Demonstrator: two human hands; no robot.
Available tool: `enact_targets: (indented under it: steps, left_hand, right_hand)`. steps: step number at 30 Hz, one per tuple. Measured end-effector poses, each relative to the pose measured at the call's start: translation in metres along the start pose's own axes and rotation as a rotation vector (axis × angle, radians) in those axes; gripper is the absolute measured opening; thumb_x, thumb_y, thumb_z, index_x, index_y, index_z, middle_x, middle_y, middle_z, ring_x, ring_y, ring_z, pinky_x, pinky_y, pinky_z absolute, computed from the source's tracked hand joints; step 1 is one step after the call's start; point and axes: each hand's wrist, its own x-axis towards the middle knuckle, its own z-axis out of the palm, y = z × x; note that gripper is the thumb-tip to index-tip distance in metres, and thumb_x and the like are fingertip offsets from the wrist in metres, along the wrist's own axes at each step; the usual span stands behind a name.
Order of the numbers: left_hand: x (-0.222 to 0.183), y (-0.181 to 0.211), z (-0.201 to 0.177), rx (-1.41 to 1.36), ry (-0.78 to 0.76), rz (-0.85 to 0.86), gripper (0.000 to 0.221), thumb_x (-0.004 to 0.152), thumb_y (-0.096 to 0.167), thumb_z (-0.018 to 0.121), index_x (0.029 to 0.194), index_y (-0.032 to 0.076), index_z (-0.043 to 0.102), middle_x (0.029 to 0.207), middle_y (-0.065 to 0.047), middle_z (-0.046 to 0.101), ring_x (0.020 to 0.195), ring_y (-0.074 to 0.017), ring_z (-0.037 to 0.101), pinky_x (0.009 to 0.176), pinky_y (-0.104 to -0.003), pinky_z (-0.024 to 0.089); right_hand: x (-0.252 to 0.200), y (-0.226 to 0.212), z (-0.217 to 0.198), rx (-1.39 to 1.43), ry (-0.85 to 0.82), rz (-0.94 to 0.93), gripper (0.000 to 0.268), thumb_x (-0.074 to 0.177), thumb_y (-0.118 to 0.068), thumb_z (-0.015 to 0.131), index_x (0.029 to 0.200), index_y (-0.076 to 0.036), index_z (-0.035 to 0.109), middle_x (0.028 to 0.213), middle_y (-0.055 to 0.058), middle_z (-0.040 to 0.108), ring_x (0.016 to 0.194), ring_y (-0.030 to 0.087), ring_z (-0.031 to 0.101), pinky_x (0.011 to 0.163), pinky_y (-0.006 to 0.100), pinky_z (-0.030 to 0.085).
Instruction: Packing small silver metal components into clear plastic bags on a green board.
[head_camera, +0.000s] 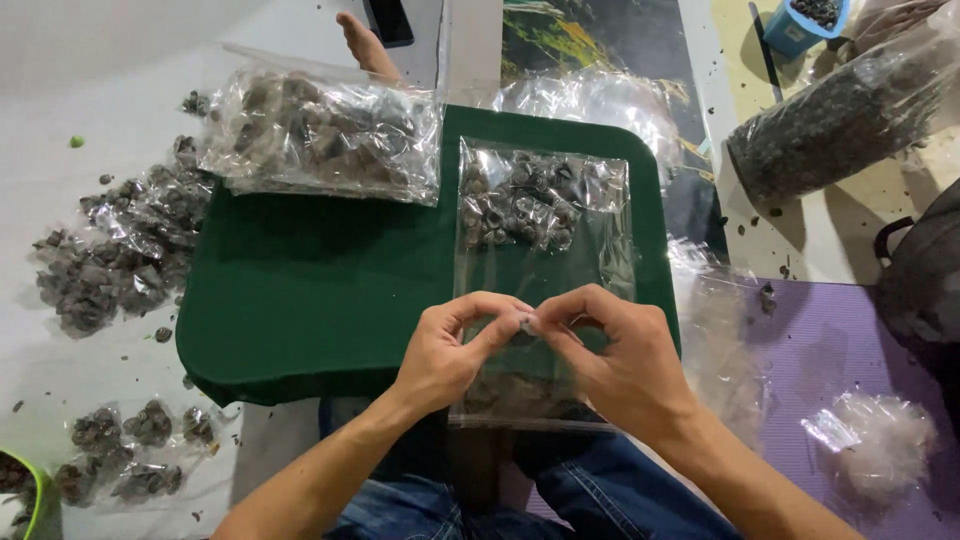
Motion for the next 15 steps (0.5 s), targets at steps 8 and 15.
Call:
enact_targets:
  steps: [8,15]
  left_hand:
    - [0.001,0.009,0.007,0.019,0.059,-0.084,0.019,0.101,0.028,0.067,0.104,0.016,0.081,0.093,-0.004,0.081,0.094,-0.0101,0.070,0.086,-0.037,0.058]
    - [0.005,0.019,0.008,0.099,0.160,-0.077,0.026,0.105,0.031,0.059,0.104,0.014,0.080,0.088,-0.007,0.080,0.090,-0.0139,0.072,0.088,-0.037,0.057]
  right_hand:
    - [-0.002,0.006,0.007,0.105,0.107,0.121,0.015,0.091,-0.011,0.075,0.106,-0.009,0.076,0.089,0.014,0.079,0.087,0.028,0.080,0.084,0.044,0.065]
    - [-0.001,-0.002,0.009,0.212,0.065,0.009,0.067,0.095,-0.014,0.068,0.148,-0.006,0.029,0.124,0.022,0.071,0.108,0.033,0.072,0.091,0.052,0.059]
